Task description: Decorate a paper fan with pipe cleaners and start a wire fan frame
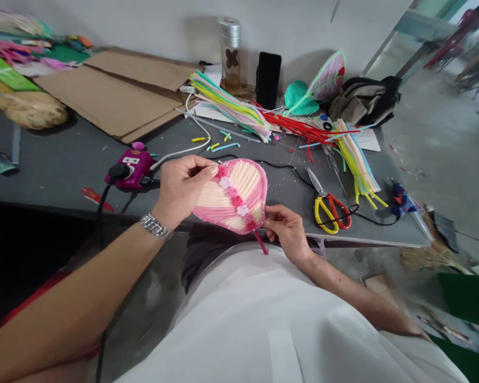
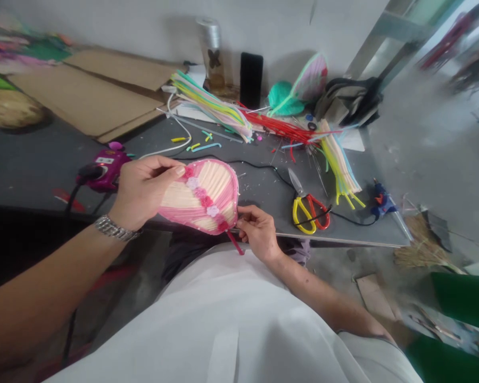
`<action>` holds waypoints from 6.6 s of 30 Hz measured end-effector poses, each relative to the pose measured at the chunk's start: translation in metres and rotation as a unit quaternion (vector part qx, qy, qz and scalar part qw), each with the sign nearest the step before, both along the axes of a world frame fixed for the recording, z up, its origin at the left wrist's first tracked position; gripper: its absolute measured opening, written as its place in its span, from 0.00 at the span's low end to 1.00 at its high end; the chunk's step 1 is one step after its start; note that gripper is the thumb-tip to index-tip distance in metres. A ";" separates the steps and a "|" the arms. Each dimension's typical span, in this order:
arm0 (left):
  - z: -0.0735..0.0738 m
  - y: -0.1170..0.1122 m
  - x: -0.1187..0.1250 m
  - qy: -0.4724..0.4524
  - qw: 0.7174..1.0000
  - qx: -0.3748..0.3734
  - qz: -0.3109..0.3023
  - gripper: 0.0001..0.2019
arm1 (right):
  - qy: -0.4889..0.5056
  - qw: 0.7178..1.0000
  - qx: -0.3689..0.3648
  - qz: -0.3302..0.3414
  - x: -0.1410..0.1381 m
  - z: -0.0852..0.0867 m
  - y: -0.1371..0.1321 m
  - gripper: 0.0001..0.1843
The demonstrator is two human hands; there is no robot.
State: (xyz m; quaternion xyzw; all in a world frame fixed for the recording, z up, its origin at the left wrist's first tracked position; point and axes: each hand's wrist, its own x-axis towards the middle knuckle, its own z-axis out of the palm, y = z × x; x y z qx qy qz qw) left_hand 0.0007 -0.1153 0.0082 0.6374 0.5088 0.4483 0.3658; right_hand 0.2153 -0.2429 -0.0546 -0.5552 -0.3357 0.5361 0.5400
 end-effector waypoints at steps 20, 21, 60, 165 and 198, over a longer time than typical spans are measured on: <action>0.001 -0.003 0.000 0.003 1.000 0.003 0.008 0.06 | -0.234 0.960 0.148 0.039 0.002 -0.007 -0.013 0.23; 0.002 -0.003 0.000 0.005 1.000 0.006 0.007 0.06 | -0.249 0.955 0.151 0.048 0.003 -0.006 -0.012 0.23; -0.005 0.005 0.001 0.013 1.000 -0.023 -0.001 0.07 | -0.297 0.929 0.211 0.070 0.011 -0.018 -0.013 0.22; 0.001 0.004 0.005 -0.039 0.999 -0.020 -0.029 0.07 | -0.535 0.746 0.363 0.160 0.023 0.000 0.006 0.18; 0.003 0.002 0.008 -0.064 0.997 -0.041 -0.019 0.05 | -0.602 0.682 0.379 0.169 0.023 0.002 0.008 0.20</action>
